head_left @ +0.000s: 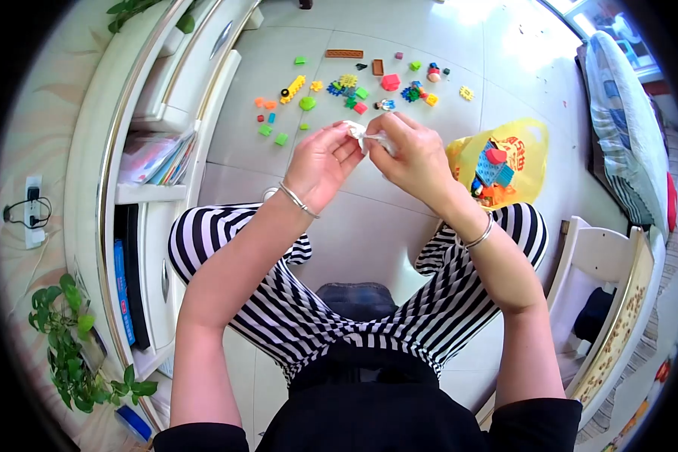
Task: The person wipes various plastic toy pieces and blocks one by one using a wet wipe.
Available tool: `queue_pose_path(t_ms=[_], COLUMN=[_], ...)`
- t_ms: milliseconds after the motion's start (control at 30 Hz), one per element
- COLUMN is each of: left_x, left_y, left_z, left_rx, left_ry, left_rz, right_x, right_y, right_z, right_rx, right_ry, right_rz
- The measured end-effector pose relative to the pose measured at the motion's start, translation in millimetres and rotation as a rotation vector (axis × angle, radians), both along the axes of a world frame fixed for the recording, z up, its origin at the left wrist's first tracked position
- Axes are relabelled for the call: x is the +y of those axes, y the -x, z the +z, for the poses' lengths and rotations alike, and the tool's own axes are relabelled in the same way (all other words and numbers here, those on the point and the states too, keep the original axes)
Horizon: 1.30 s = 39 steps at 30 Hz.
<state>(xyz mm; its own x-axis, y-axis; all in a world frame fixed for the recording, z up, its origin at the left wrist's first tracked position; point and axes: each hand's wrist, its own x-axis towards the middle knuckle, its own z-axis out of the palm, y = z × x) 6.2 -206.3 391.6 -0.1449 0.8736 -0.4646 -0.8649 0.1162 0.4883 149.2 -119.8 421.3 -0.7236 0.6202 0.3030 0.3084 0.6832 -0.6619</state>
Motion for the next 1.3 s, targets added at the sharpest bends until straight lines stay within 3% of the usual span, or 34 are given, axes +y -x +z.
queue_pose_path(t_ms=[333, 500, 633, 700, 800, 900, 967, 1033, 1167, 1233, 1300], left_x=[-5, -8, -8, -8, -8, -9, -9, -10, -7, -7, -6], left_y=[1, -2, -5, -7, -8, -10, -9, -8, -5, -5, -7], left_z=[-2, 8, 10, 11, 10, 12, 9, 9, 9, 9, 10], left_rx=[-0.022, 0.114, 0.210, 0.331, 0.489, 0.557, 0.545, 0.534, 0.379, 0.372, 0.291], left_ry=[-0.040, -0.023, 0.004, -0.041, -0.113, -0.134, -0.127, -0.122, -0.133, -0.140, -0.116], left_rz=[-0.074, -0.154, -0.218, -0.265, -0.281, -0.273, -0.274, -0.276, -0.273, -0.290, -0.343], right_x=[6, 16, 12, 11, 19, 17, 15, 16, 16, 7, 7], right_y=[-8, -10, -11, -11, -12, -14, -15, -18, -22, -26, -33], right_z=[-2, -4, -1, 3, -5, -2, -1, -2, -6, 3, -4], right_rx=[0.006, 0.159, 0.170, 0.053, 0.103, 0.113, 0.122, 0.030, 0.113, -0.071, -0.076], right_ry=[0.077, 0.107, 0.138, 0.159, 0.122, 0.097, 0.093, 0.056, 0.044, 0.093, 0.025], right_rz=[-0.057, -0.078, -0.026, 0.018, -0.054, 0.027, 0.101, 0.022, -0.016, -0.007, -0.021])
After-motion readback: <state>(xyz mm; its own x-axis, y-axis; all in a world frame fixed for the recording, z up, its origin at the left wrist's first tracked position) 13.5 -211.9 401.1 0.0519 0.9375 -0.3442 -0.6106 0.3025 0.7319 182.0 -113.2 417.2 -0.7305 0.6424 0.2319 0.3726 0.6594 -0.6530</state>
